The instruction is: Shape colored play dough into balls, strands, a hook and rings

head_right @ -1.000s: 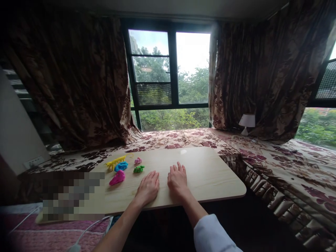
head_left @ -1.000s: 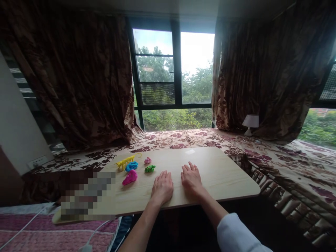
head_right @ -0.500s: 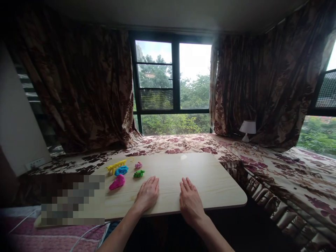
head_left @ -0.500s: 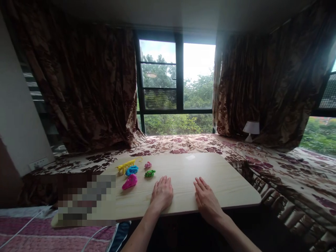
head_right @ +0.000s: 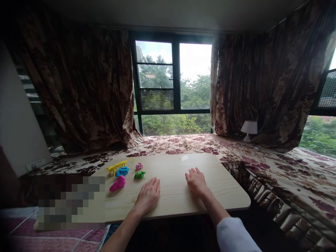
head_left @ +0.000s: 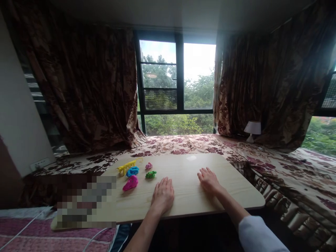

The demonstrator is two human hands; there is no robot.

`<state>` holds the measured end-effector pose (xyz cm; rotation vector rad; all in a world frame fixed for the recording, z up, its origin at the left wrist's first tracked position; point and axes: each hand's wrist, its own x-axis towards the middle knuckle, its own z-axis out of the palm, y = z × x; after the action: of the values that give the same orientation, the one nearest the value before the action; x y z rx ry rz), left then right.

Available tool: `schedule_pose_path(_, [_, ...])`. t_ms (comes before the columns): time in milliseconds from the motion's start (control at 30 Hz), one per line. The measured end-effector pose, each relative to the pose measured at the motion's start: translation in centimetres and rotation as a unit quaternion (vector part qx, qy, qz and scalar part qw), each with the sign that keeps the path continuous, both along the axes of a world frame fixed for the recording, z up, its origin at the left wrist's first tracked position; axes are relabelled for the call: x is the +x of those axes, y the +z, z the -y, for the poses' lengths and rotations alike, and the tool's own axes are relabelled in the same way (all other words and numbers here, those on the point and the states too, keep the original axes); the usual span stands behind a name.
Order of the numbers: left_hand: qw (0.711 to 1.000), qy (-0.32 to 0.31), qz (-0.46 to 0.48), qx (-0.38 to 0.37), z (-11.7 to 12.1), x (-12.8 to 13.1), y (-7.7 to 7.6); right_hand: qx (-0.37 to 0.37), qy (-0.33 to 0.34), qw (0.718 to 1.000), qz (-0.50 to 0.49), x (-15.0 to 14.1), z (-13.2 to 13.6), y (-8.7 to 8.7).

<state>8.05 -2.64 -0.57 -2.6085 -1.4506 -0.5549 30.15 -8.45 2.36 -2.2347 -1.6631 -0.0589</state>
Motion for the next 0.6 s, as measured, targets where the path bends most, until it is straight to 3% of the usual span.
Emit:
schedule_pose_path(167, [1.000, 0.007, 0.011, -0.007, 0.2, 0.1, 0.1, 0.072, 0.103, 0.990, 0.060, -3.3, 5.6, -2.7])
schedule_pose_path(233, [1.000, 0.007, 0.013, -0.006, 0.2, 0.2, 0.2, 0.096, 0.139, 0.983, 0.078, -5.3, 5.7, -3.0])
schedule_pose_path(333, [1.000, 0.004, 0.010, -0.010, 0.2, 0.2, 0.4, 0.098, 0.123, 0.985, 0.069, -7.0, 2.6, -2.2])
schedule_pose_path(467, [1.000, -0.003, 0.006, -0.014, 0.0, 0.2, 0.5, 0.052, 0.043, 0.998, 0.010, -4.8, -2.6, 0.0])
schedule_pose_path(533, [1.000, -0.008, 0.006, -0.008, -0.1, 0.1, 0.4, 0.051, 0.025, 0.998, 0.001, -2.5, -3.0, 0.6])
schedule_pose_path(600, [1.000, -0.008, 0.006, -0.001, -0.1, 0.1, 0.2, 0.057, 0.008, 0.998, -0.003, 0.1, -1.7, 0.6])
